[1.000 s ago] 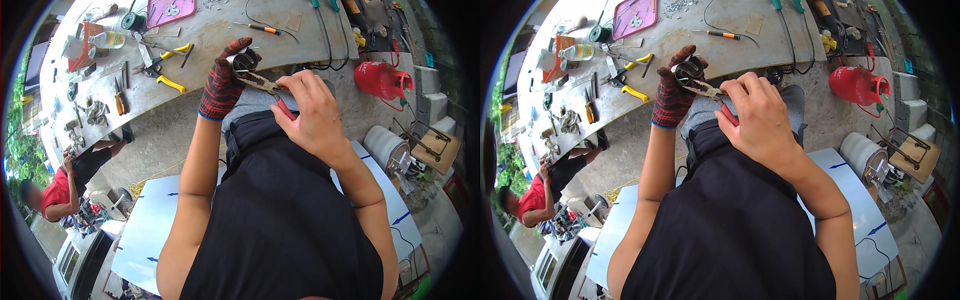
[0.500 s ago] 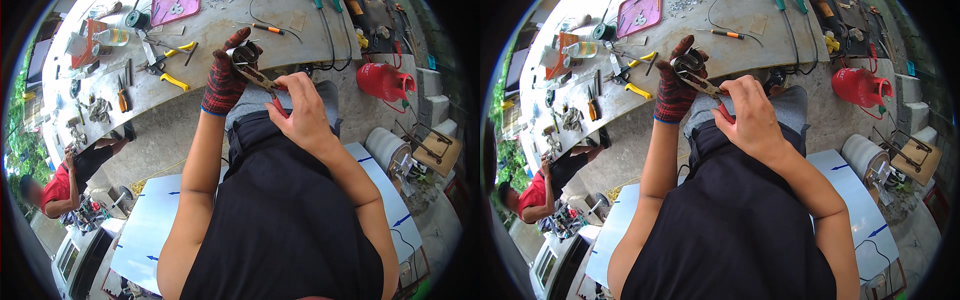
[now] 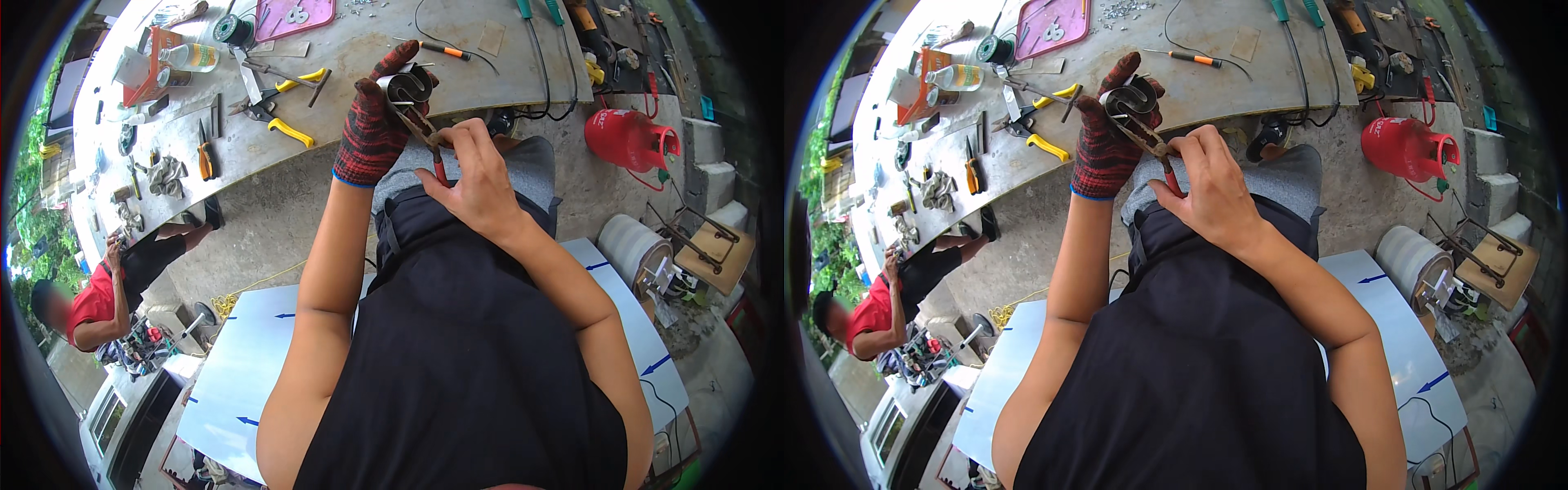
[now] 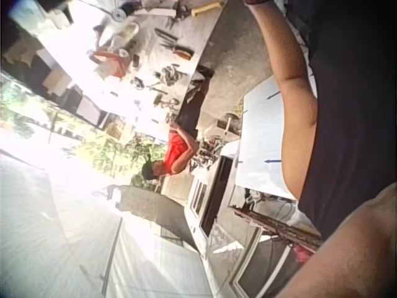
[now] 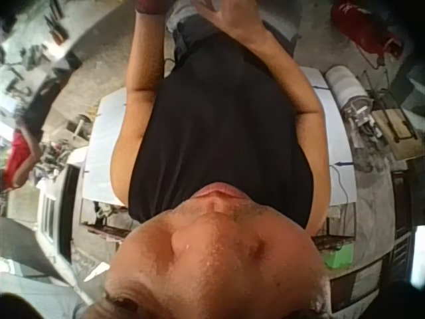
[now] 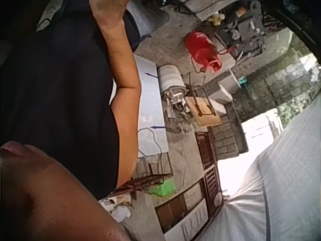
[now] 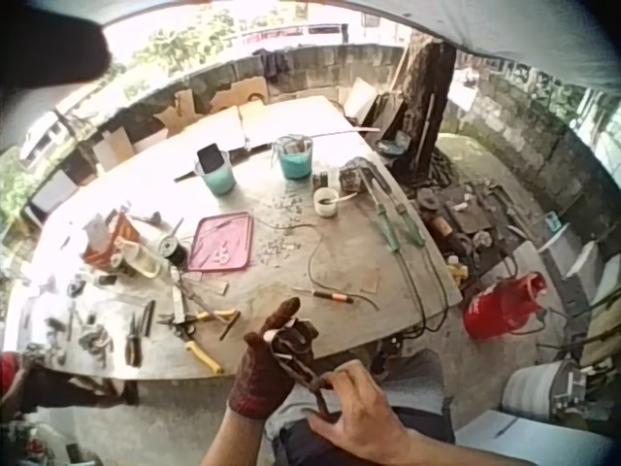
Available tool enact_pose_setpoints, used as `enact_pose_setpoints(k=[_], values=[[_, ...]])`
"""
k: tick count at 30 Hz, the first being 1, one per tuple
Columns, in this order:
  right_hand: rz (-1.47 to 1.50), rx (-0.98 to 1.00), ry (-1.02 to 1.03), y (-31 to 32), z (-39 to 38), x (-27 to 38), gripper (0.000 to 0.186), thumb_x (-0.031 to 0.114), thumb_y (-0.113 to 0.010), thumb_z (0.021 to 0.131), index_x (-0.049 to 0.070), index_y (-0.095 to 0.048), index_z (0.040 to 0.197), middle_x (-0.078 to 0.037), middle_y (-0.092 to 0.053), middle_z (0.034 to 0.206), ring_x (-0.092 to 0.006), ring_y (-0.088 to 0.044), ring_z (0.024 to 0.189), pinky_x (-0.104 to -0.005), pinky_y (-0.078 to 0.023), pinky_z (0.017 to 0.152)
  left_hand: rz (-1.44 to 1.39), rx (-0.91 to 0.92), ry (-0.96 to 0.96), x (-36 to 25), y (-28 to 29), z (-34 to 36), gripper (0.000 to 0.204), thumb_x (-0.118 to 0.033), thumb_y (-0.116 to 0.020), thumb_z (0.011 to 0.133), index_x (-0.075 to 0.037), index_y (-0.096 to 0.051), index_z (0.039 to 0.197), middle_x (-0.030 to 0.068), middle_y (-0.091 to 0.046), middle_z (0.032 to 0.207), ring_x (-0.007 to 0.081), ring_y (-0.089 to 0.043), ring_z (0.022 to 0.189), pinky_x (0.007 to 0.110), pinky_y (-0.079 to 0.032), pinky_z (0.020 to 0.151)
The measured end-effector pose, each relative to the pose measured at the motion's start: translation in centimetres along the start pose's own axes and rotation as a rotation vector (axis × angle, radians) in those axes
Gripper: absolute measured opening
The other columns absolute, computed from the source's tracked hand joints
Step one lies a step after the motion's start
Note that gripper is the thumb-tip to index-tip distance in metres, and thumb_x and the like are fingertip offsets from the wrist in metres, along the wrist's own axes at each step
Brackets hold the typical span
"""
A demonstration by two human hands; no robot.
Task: The person uses a handheld angle grinder to smooth the edges of a small metal cylinder. They then use a screwdriver to adjust a pin inside the cylinder, followed by pliers to bend and shape the metal. A hammer is used to tap the cylinder, and a welding torch is applied to heat the metal piece. The person repeatedly switches between these tools to refine the shape of the metal cylinder.
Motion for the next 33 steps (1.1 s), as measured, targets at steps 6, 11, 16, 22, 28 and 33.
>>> enact_pose_setpoints(k=[6,11,16,22,28,33], values=[[0.003,-0.006,0.019,0.0,0.1,0.2,0.053,0.014,-0.087,0.074,-0.005,-0.06,0.116,-0.018,-0.055,0.109,-0.0368,-0.059,0.1,-0.0446,-0.051,0.089,0.0,-0.004,0.006,-0.3,-0.1,0.0,0.107,-0.081,-0.062,0.083,-0.007,-0.041,0.157,0.0132,-0.068,0.121,0.0185,-0.063,0.094,0.032,-0.054,0.082],[0.013,-0.008,0.022,-0.2,0.2,0.0,0.052,0.013,-0.087,0.075,-0.005,-0.06,0.116,-0.017,-0.055,0.108,-0.0369,-0.06,0.1,-0.0446,-0.052,0.088,0.034,0.002,-0.005,-0.6,-0.4,0.0,0.103,-0.084,-0.058,0.083,-0.011,-0.048,0.154,0.0107,-0.07,0.117,0.0134,-0.062,0.093,0.028,-0.051,0.083],[0.037,0.002,0.013,-0.5,0.2,-0.6,0.051,0.013,-0.086,0.076,-0.005,-0.061,0.116,-0.017,-0.056,0.108,-0.0374,-0.063,0.095,-0.0449,-0.053,0.083,0.097,0.021,0.005,-0.4,-0.2,0.1,0.103,-0.084,-0.057,0.084,-0.012,-0.045,0.156,0.0103,-0.07,0.121,0.0134,-0.062,0.095,0.029,-0.051,0.086],[0.079,-0.054,0.005,-0.9,0.4,-1.7,0.052,0.015,-0.087,0.077,-0.002,-0.061,0.119,-0.016,-0.057,0.108,-0.035,-0.065,0.094,-0.044,-0.054,0.08,-0.011,-0.013,-0.03,-0.1,-0.8,0.1,0.101,-0.079,-0.059,0.089,-0.012,-0.035,0.16,0.0125,-0.068,0.128,0.0184,-0.063,0.109,0.035,-0.051,0.098],[0.155,-0.105,-0.111,-1.7,0.6,-4.1,0.064,0.014,-0.088,0.077,0.002,-0.052,0.128,-0.015,-0.06,0.113,-0.0269,-0.07,0.097,-0.04,-0.057,0.083,0.21,-0.036,0.12,4.7,1.1,-2.5,0.081,-0.062,-0.064,0.097,-0.003,-0.048,0.15,0.0103,-0.066,0.129,0.0171,-0.063,0.111,0.034,-0.053,0.095],[0.194,-0.115,-0.079,-3.1,0.1,-5.0,0.071,0.01,-0.09,0.073,0.003,-0.047,0.129,-0.015,-0.059,0.116,-0.0265,-0.072,0.097,-0.0381,-0.059,0.087,0.156,-0.228,0.156,7.3,2.0,-4.9,0.048,-0.037,-0.057,0.108,0.0,-0.058,0.14,0.0054,-0.066,0.12,0.0108,-0.059,0.097,0.028,-0.051,0.09]])
Point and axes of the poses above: each hand's wrist, its own z-axis towards the middle knuckle, its own y-axis out of the back of the hand, x = y × z, the point moved 10 cm from there along z, towards the middle knuckle
